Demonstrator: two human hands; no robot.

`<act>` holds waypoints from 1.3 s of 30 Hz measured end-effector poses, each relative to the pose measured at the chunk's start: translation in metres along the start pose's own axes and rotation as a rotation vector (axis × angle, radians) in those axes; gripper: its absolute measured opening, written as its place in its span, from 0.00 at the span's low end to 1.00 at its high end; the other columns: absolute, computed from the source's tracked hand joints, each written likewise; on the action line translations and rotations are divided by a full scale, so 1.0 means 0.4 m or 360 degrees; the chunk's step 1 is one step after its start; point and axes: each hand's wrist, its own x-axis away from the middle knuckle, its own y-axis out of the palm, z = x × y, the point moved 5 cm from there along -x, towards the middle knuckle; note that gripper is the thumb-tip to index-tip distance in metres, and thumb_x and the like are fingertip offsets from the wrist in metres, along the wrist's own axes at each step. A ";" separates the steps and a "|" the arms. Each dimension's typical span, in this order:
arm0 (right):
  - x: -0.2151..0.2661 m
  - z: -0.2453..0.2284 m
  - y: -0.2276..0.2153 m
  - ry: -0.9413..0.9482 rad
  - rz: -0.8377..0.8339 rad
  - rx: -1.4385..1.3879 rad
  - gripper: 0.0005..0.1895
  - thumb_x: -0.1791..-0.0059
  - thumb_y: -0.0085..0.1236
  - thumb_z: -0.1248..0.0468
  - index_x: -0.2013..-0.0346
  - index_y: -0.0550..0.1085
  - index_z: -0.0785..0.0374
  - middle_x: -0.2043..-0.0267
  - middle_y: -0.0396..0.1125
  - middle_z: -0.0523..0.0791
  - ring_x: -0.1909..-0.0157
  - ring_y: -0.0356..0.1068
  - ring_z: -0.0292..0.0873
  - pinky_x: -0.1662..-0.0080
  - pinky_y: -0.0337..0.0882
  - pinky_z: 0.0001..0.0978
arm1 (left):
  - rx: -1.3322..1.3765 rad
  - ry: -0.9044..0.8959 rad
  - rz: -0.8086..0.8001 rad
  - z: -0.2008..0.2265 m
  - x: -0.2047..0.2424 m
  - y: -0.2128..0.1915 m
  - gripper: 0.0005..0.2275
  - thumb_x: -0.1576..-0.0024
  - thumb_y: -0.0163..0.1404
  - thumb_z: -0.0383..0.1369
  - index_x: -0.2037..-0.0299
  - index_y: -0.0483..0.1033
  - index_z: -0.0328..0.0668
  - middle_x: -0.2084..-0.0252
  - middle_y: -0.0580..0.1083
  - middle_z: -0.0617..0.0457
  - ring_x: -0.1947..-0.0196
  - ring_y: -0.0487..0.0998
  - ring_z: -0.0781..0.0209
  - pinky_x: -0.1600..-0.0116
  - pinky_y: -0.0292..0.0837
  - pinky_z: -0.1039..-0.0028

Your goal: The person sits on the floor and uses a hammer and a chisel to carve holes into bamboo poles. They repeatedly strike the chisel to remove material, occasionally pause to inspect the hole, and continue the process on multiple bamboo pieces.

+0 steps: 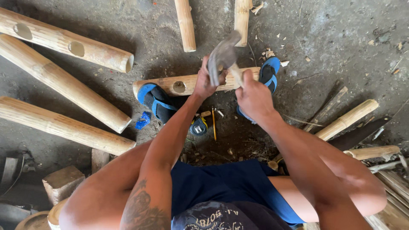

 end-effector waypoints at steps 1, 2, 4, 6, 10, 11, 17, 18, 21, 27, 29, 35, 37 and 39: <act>-0.007 -0.011 0.004 -0.0043 -0.0096 0.0083 0.16 0.52 0.56 0.67 0.55 0.61 0.69 0.74 0.71 0.58 0.73 0.73 0.63 0.69 0.72 0.57 | -0.0094 -0.0003 0.0020 0.008 0.004 -0.006 0.24 0.46 0.59 0.24 0.42 0.61 0.39 0.54 0.74 0.53 0.56 0.77 0.65 0.53 0.77 0.70; -0.012 -0.020 0.004 -0.0084 -0.0188 0.0164 0.17 0.52 0.56 0.66 0.55 0.61 0.69 0.74 0.71 0.57 0.73 0.73 0.63 0.69 0.71 0.57 | -0.0189 -0.0003 0.0037 0.014 0.009 -0.009 0.24 0.48 0.59 0.24 0.43 0.62 0.38 0.56 0.74 0.52 0.58 0.77 0.64 0.55 0.76 0.70; -0.017 -0.033 -0.009 -0.0145 -0.0239 0.0227 0.17 0.52 0.56 0.66 0.54 0.61 0.69 0.73 0.71 0.57 0.73 0.74 0.62 0.70 0.72 0.56 | 0.0027 -0.0234 0.0008 -0.005 0.018 -0.007 0.16 0.45 0.59 0.26 0.48 0.69 0.38 0.61 0.76 0.53 0.62 0.77 0.65 0.58 0.77 0.70; -0.014 -0.036 -0.029 -0.0183 -0.0171 0.0191 0.17 0.51 0.54 0.66 0.52 0.61 0.70 0.73 0.71 0.57 0.74 0.74 0.60 0.70 0.73 0.53 | 0.0050 -0.0409 -0.0003 -0.039 0.034 0.001 0.10 0.42 0.59 0.27 0.53 0.74 0.37 0.65 0.77 0.53 0.65 0.78 0.64 0.59 0.77 0.70; -0.021 -0.028 -0.015 -0.0006 -0.0224 0.0158 0.15 0.49 0.51 0.65 0.52 0.62 0.69 0.72 0.71 0.56 0.72 0.75 0.59 0.69 0.74 0.52 | -0.0230 -0.0525 -0.0043 -0.099 0.052 0.000 0.07 0.41 0.58 0.30 0.57 0.76 0.39 0.66 0.78 0.53 0.68 0.79 0.64 0.62 0.78 0.71; -0.021 -0.023 0.015 0.0065 -0.0432 0.0251 0.15 0.49 0.51 0.64 0.52 0.62 0.69 0.72 0.72 0.56 0.72 0.75 0.60 0.69 0.74 0.54 | -0.0279 -0.0541 -0.0068 -0.106 0.064 0.000 0.07 0.42 0.58 0.30 0.57 0.77 0.40 0.65 0.79 0.53 0.69 0.79 0.64 0.64 0.78 0.71; -0.018 0.034 0.072 0.0147 -0.0446 0.0183 0.19 0.52 0.55 0.63 0.52 0.62 0.70 0.72 0.71 0.60 0.69 0.73 0.65 0.66 0.72 0.60 | -0.0385 -0.0310 0.0033 -0.076 0.038 0.002 0.25 0.52 0.63 0.32 0.45 0.67 0.37 0.55 0.77 0.46 0.57 0.79 0.57 0.53 0.75 0.67; -0.013 0.045 0.075 0.0186 -0.0397 0.0139 0.19 0.52 0.55 0.63 0.51 0.62 0.70 0.72 0.71 0.60 0.70 0.73 0.66 0.66 0.71 0.61 | -0.0411 -0.0596 -0.0074 -0.094 0.026 0.013 0.23 0.49 0.62 0.34 0.45 0.69 0.38 0.55 0.79 0.45 0.57 0.81 0.56 0.52 0.77 0.67; -0.006 0.055 0.043 0.0099 -0.0121 0.0012 0.18 0.52 0.54 0.66 0.52 0.62 0.70 0.72 0.70 0.62 0.68 0.72 0.68 0.64 0.70 0.62 | -0.0396 -0.0766 -0.0207 -0.082 -0.048 0.049 0.22 0.44 0.63 0.37 0.42 0.70 0.40 0.53 0.80 0.43 0.55 0.83 0.56 0.49 0.78 0.68; 0.010 0.053 0.001 0.0114 -0.0012 -0.0118 0.14 0.51 0.52 0.69 0.54 0.62 0.69 0.71 0.69 0.63 0.66 0.71 0.70 0.63 0.68 0.63 | 0.0438 -0.0232 0.0317 -0.013 -0.068 0.007 0.22 0.45 0.60 0.25 0.43 0.65 0.41 0.54 0.73 0.54 0.56 0.75 0.66 0.52 0.72 0.73; 0.017 0.060 -0.004 0.0147 -0.0024 -0.0176 0.13 0.51 0.52 0.69 0.54 0.62 0.69 0.71 0.69 0.63 0.66 0.71 0.70 0.63 0.68 0.63 | 0.0527 -0.0627 0.0505 -0.054 -0.016 -0.008 0.18 0.45 0.57 0.25 0.47 0.65 0.41 0.61 0.72 0.58 0.66 0.73 0.68 0.65 0.70 0.74; 0.005 0.044 -0.021 0.0089 -0.0007 -0.0215 0.12 0.51 0.50 0.70 0.54 0.64 0.68 0.71 0.70 0.62 0.66 0.72 0.69 0.62 0.69 0.61 | 0.0616 -0.0390 0.0622 -0.085 0.038 -0.026 0.17 0.43 0.57 0.23 0.48 0.64 0.40 0.61 0.71 0.58 0.61 0.73 0.71 0.55 0.72 0.78; -0.002 0.038 -0.032 0.0092 -0.0014 -0.0214 0.12 0.51 0.50 0.70 0.54 0.64 0.68 0.71 0.70 0.62 0.67 0.72 0.68 0.63 0.70 0.60 | 0.0565 -0.0369 0.0617 -0.089 0.043 -0.023 0.16 0.42 0.57 0.23 0.48 0.65 0.39 0.61 0.71 0.58 0.62 0.72 0.70 0.56 0.71 0.77; -0.005 0.030 -0.040 0.0115 -0.0034 -0.0205 0.11 0.51 0.50 0.70 0.55 0.64 0.68 0.70 0.71 0.61 0.68 0.73 0.67 0.63 0.72 0.58 | 0.0567 -0.0363 0.0611 -0.089 0.053 -0.021 0.16 0.42 0.57 0.23 0.48 0.64 0.39 0.61 0.71 0.58 0.62 0.72 0.70 0.56 0.72 0.76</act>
